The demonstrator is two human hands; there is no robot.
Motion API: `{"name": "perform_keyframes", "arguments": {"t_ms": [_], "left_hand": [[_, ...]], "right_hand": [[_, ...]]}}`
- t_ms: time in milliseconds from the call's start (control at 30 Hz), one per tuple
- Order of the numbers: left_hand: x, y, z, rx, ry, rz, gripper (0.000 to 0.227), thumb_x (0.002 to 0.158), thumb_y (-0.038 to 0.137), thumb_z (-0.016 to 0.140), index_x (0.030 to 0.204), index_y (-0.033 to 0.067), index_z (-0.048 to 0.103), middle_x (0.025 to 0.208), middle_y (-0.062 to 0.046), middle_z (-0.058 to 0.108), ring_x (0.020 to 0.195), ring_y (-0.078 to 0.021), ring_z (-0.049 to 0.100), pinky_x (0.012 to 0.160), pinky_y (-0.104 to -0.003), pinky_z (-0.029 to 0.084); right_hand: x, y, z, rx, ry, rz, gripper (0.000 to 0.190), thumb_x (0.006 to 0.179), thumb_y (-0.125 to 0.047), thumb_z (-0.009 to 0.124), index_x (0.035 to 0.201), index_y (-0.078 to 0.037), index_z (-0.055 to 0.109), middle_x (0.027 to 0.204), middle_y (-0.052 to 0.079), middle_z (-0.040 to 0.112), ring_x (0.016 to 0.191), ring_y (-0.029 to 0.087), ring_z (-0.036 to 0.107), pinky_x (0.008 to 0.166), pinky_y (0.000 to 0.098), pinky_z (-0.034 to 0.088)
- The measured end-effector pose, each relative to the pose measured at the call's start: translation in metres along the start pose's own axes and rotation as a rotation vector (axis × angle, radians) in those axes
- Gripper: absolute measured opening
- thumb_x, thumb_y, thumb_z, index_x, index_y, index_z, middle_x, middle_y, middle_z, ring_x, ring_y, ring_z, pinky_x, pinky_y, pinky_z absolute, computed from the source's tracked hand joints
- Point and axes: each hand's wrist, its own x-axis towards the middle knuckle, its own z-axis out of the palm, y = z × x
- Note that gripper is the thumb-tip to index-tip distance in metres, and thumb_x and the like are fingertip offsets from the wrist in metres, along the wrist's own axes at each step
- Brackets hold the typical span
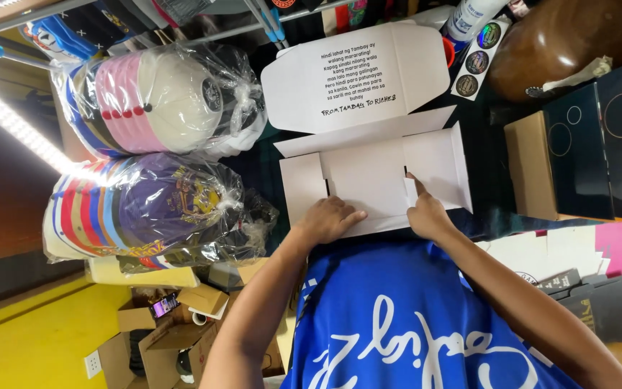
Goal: The person assembles small brown cardboard boxes with clear windows by folding the flaps and inserting items. They then assemble a larger white cardboard box with printed text, folding the sides and closing the lid.
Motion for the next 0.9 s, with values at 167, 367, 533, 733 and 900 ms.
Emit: {"name": "perform_keyframes", "arguments": {"t_ms": [167,367,533,733,900], "left_hand": [[-0.018,-0.036,0.016,0.542,0.514,0.237,0.035,0.094,0.046,0.05,0.079,0.0177,0.066,0.073,-0.007,0.067,0.087,-0.0241,0.066,0.085,-0.04,0.042],[-0.045,-0.147,0.067,0.66,0.607,0.038,0.019,0.083,0.023,0.053,0.074,0.0249,0.07,0.065,-0.002,0.068,0.066,-0.0256,0.065,0.066,-0.043,0.045],[-0.108,-0.061,0.003,0.658,0.251,-0.054,0.048,0.065,0.055,0.075,0.101,0.0246,0.074,0.109,-0.008,0.068,0.12,-0.0316,0.054,0.096,-0.05,0.038],[-0.07,-0.086,0.036,0.466,0.455,-0.131,0.024,0.077,0.04,0.073,0.091,0.0197,0.074,0.075,-0.008,0.074,0.078,-0.0275,0.071,0.093,-0.05,0.04],[-0.023,-0.06,0.064,0.035,0.564,-0.148,0.015,0.091,0.023,0.065,0.096,0.0097,0.07,0.079,-0.02,0.073,0.077,-0.0387,0.073,0.074,-0.046,0.054]], "right_hand": [[0.056,0.061,0.034,-0.034,0.145,0.038,0.083,0.084,-0.018,0.057,0.163,-0.011,0.031,0.115,0.032,0.07,0.114,0.049,0.067,0.092,0.0601,0.055],[-0.059,-0.039,-0.021,0.187,0.184,0.068,0.089,0.081,-0.005,0.051,0.165,-0.016,0.025,0.134,0.038,0.058,0.128,0.055,0.053,0.109,0.0636,0.045],[0.0,0.021,0.007,0.15,0.199,0.05,0.087,0.082,-0.006,0.051,0.165,-0.015,0.025,0.135,0.037,0.058,0.128,0.055,0.054,0.11,0.063,0.044],[0.002,0.014,0.007,0.014,0.118,0.037,0.088,0.085,-0.005,0.049,0.166,-0.026,0.026,0.132,0.033,0.062,0.128,0.05,0.056,0.11,0.0591,0.046],[0.016,0.017,0.009,-0.041,0.059,0.013,0.087,0.085,-0.003,0.048,0.166,-0.028,0.026,0.138,0.03,0.06,0.132,0.047,0.055,0.112,0.0572,0.046]]}}
